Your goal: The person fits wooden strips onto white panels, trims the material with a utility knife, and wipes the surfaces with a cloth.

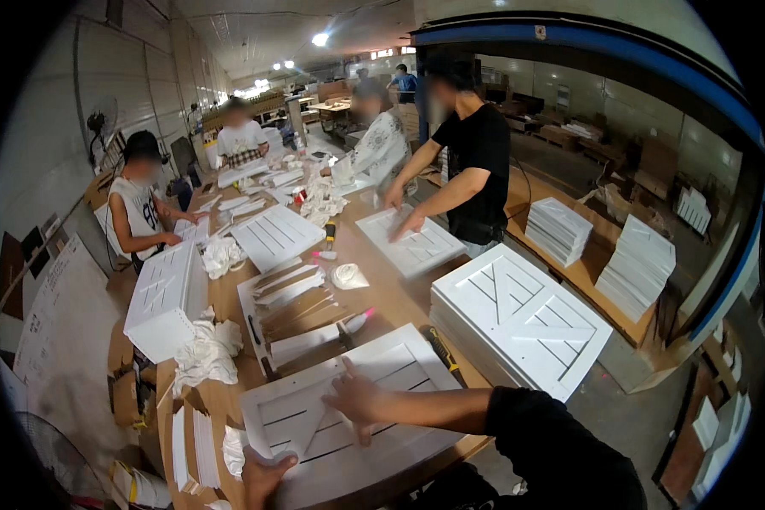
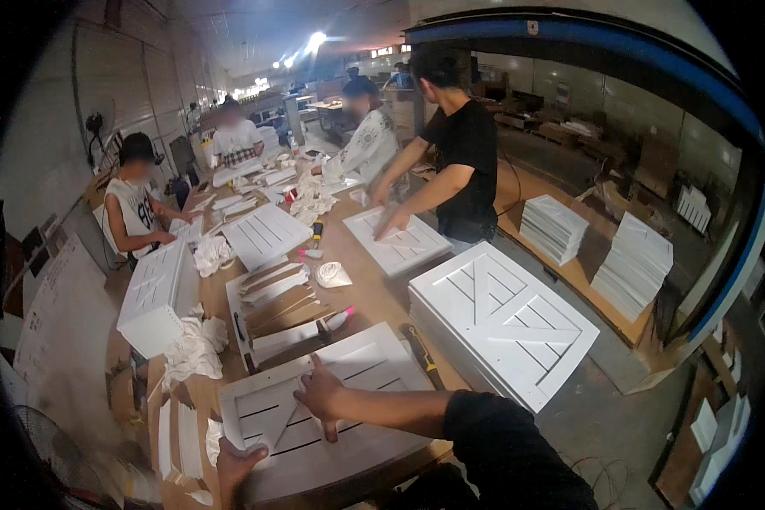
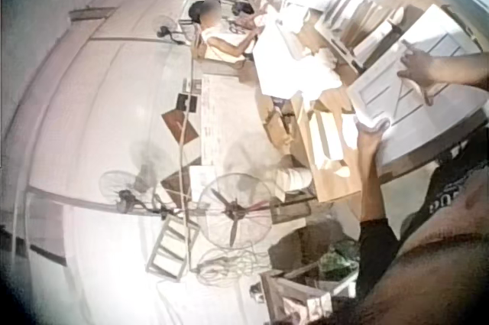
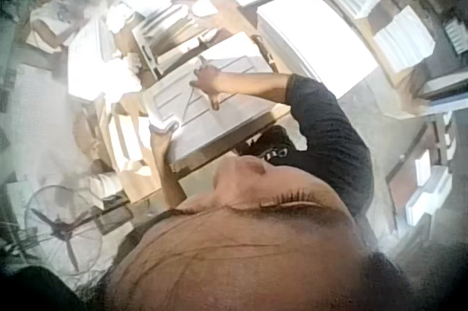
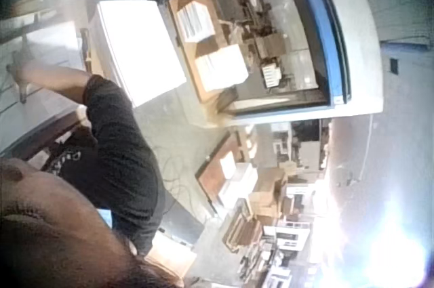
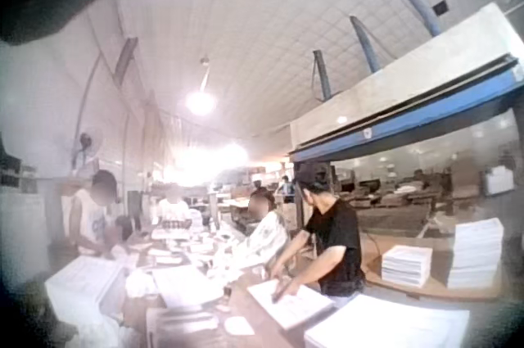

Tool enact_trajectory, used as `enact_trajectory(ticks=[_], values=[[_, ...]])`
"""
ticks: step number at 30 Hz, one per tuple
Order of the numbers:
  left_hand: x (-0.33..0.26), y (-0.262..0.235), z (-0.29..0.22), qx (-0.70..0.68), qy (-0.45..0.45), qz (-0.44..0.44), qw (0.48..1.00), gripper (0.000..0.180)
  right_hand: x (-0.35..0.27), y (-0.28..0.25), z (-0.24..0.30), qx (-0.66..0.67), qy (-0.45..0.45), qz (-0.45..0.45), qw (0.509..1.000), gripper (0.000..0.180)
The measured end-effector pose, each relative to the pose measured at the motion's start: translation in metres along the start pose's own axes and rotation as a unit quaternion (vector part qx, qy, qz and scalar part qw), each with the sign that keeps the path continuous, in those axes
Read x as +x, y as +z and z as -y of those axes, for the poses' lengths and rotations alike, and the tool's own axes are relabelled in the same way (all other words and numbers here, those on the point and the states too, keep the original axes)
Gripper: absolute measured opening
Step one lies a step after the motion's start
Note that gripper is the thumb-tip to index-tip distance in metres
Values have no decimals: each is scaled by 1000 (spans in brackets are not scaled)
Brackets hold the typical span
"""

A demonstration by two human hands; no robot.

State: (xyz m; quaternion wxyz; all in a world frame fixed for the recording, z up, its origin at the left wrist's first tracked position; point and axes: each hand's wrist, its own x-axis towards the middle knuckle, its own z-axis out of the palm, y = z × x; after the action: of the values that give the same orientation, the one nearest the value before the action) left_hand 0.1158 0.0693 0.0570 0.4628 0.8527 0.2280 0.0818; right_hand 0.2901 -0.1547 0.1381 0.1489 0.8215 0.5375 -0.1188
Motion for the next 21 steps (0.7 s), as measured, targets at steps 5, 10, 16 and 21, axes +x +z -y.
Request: enact_trajectory(ticks=[5, 10, 16, 21], values=[[4, 1, 0, -87, 8, 33, 996, 82, 7, 2, 2, -8, 4, 4, 1000, 109], [2, -9, -10, -161, 38, 60, 984, 86, 18, -9, 9, -34, 10, 51, 998, 104], [5, -4, 0, -134, -47, 37, 989, 99, 16, 1, 12, -83, 21, 2, 996, 102], [-2, -13, -24, -131, -50, 36, 989, 95, 10, -7, 12, -91, -1, -45, 995, 92]])
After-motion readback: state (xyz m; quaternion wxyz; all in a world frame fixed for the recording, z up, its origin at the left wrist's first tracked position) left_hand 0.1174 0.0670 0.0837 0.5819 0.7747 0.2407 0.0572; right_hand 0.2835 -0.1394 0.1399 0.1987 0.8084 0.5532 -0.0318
